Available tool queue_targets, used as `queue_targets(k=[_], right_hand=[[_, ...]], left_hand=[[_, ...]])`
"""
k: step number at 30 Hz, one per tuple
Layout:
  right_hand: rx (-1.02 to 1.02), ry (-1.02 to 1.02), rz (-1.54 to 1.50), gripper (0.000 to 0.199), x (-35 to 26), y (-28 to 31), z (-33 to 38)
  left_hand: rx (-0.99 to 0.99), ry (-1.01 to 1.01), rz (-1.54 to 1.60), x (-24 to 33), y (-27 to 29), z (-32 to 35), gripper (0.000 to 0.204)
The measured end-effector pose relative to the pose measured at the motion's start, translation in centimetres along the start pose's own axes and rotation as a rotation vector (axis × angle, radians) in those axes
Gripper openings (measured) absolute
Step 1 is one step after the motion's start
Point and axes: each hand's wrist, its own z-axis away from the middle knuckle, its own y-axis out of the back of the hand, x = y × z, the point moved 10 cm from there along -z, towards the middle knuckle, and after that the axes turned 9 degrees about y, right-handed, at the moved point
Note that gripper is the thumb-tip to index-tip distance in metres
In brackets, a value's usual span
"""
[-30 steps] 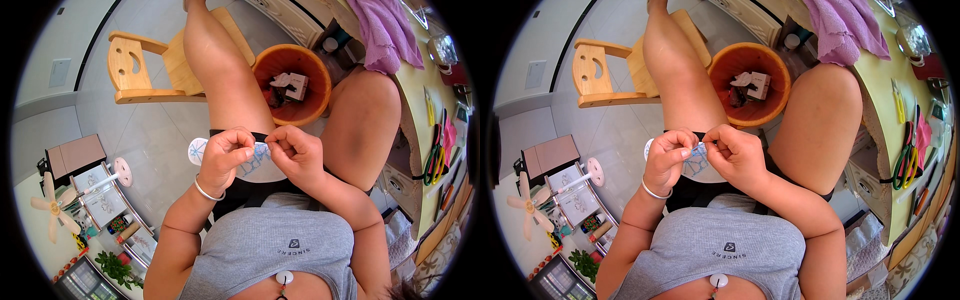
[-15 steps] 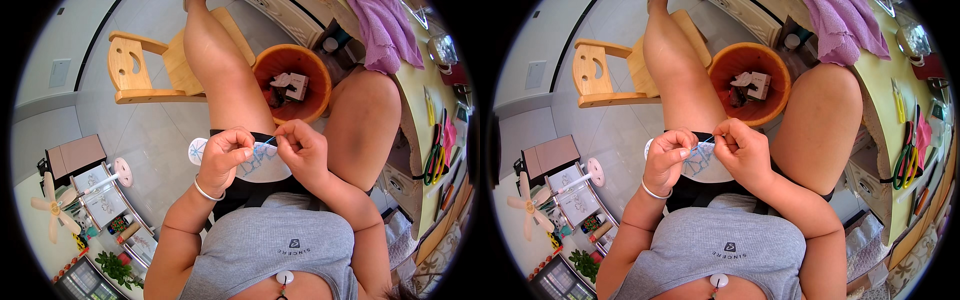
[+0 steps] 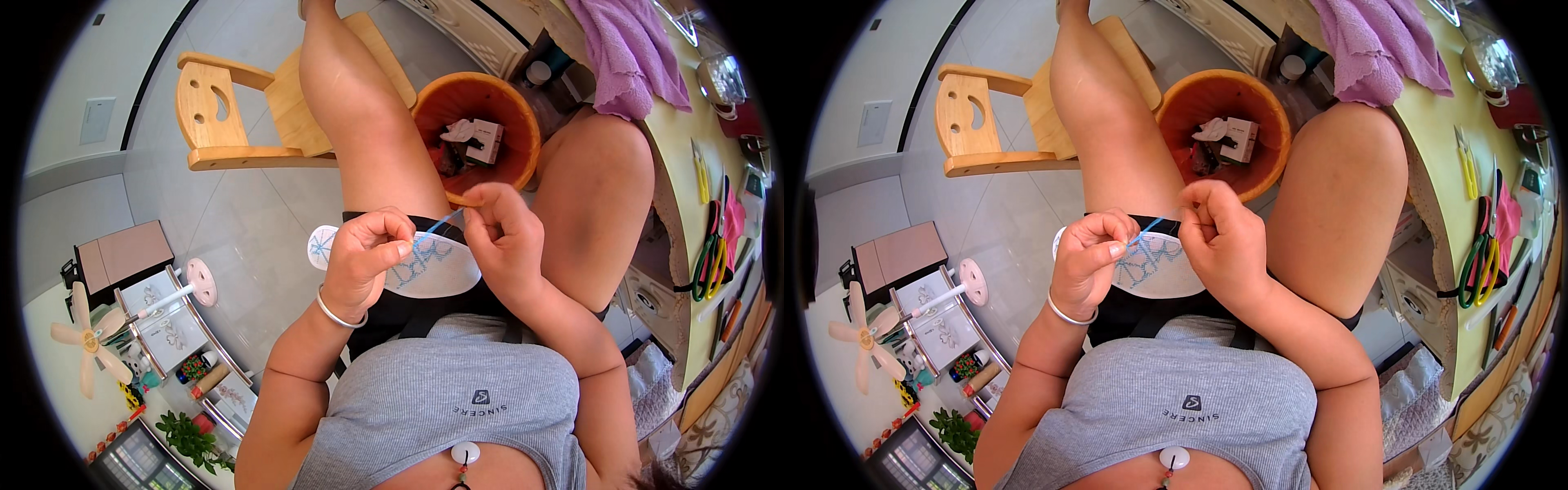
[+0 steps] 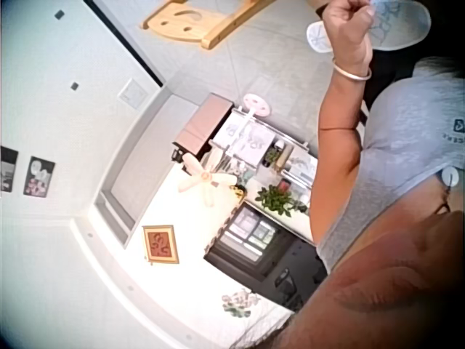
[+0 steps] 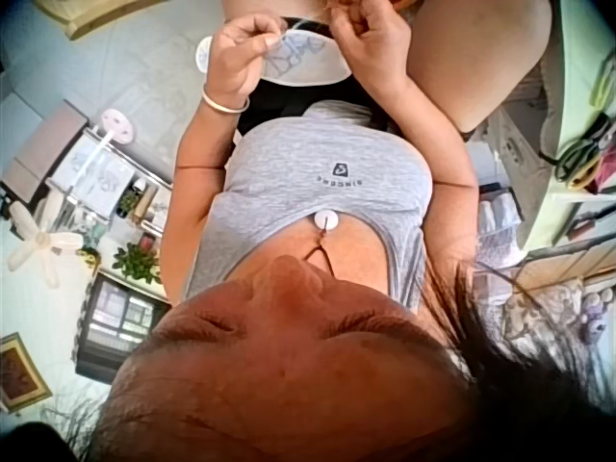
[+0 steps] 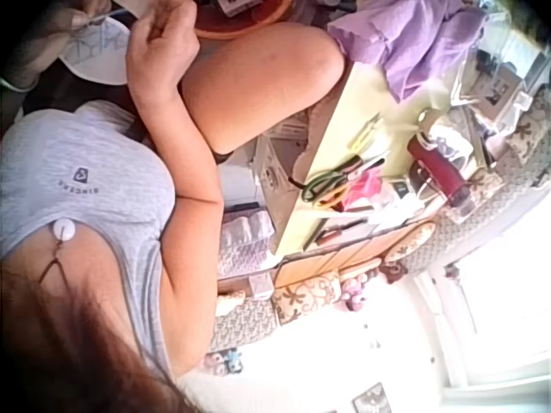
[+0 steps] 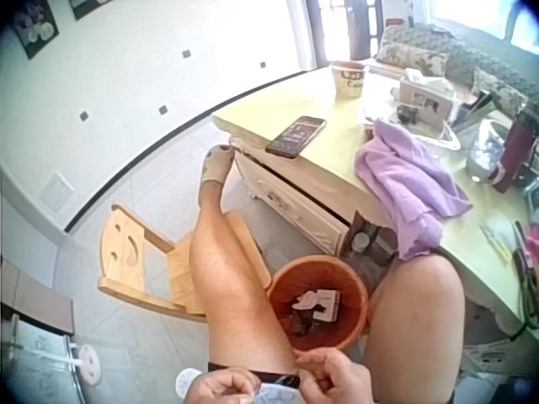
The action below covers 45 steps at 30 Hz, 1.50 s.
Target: The person is sewing a patterned shoe insole by hand, using a needle and blue thread to stitch along marked lines on the white underside.
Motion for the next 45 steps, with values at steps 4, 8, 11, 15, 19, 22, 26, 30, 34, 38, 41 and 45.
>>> queue_targets(k=[4, 8, 11, 15, 19, 22, 26, 30, 34, 38, 41, 45], right_hand=[[-0.11, 0.076, -0.067, 0.014, -1.6, -0.9, 0.3], [-0.283, 0.135, -0.11, 0.011, -2.8, -3.4, 0.6], [-0.25, -0.063, -0.248, 0.008, -1.0, -3.8, 1.4], [-0.271, -0.167, -0.332, 0.006, 0.2, -3.8, 1.7], [-0.262, -0.228, -0.409, 0.005, 0.9, -4.0, 1.9], [-0.243, -0.297, -0.507, 0.005, 1.2, -4.2, 2.0], [-0.249, -0.345, -0.557, 0.006, 1.6, -4.4, 2.2], [-0.349, -0.249, -0.497, 0.005, 0.7, -4.3, 2.3], [-0.269, -0.274, -0.536, 0.006, 1.0, -4.2, 2.0], [-0.26, -0.321, -0.527, 0.012, 1.7, -4.4, 1.9], [-0.32, -0.363, -0.563, 0.014, 1.8, -5.1, 2.3], [-0.382, -0.399, -0.529, 0.009, 1.6, -5.1, 2.2]], left_hand=[[0.032, -0.002, -0.017, 0.3, 0.1, 0.2, 0.011], [0.032, -0.019, -0.038, 0.2, -0.2, 0.0, 0.01], [-0.014, -0.045, -0.009, 0.1, 0.1, 0.0, 0.01], [-0.009, -0.036, -0.008, 0.0, 0.0, -0.1, 0.01], [-0.01, -0.024, -0.004, -0.1, 0.1, -0.1, 0.011], [-0.013, -0.013, 0.0, -0.1, 0.0, -0.1, 0.011], [-0.019, 0.003, 0.011, -0.3, -0.1, -0.1, 0.012], [-0.026, -0.02, -0.012, -0.1, -0.1, -0.1, 0.011], [-0.035, -0.057, -0.093, 0.5, -0.4, 0.0, 0.01], [-0.04, -0.126, -0.19, 1.2, -0.9, 0.2, 0.009], [0.001, -0.186, -0.28, 1.7, -0.9, 0.4, 0.008], [0.031, -0.274, -0.388, 2.7, -1.1, 0.7, 0.009]])
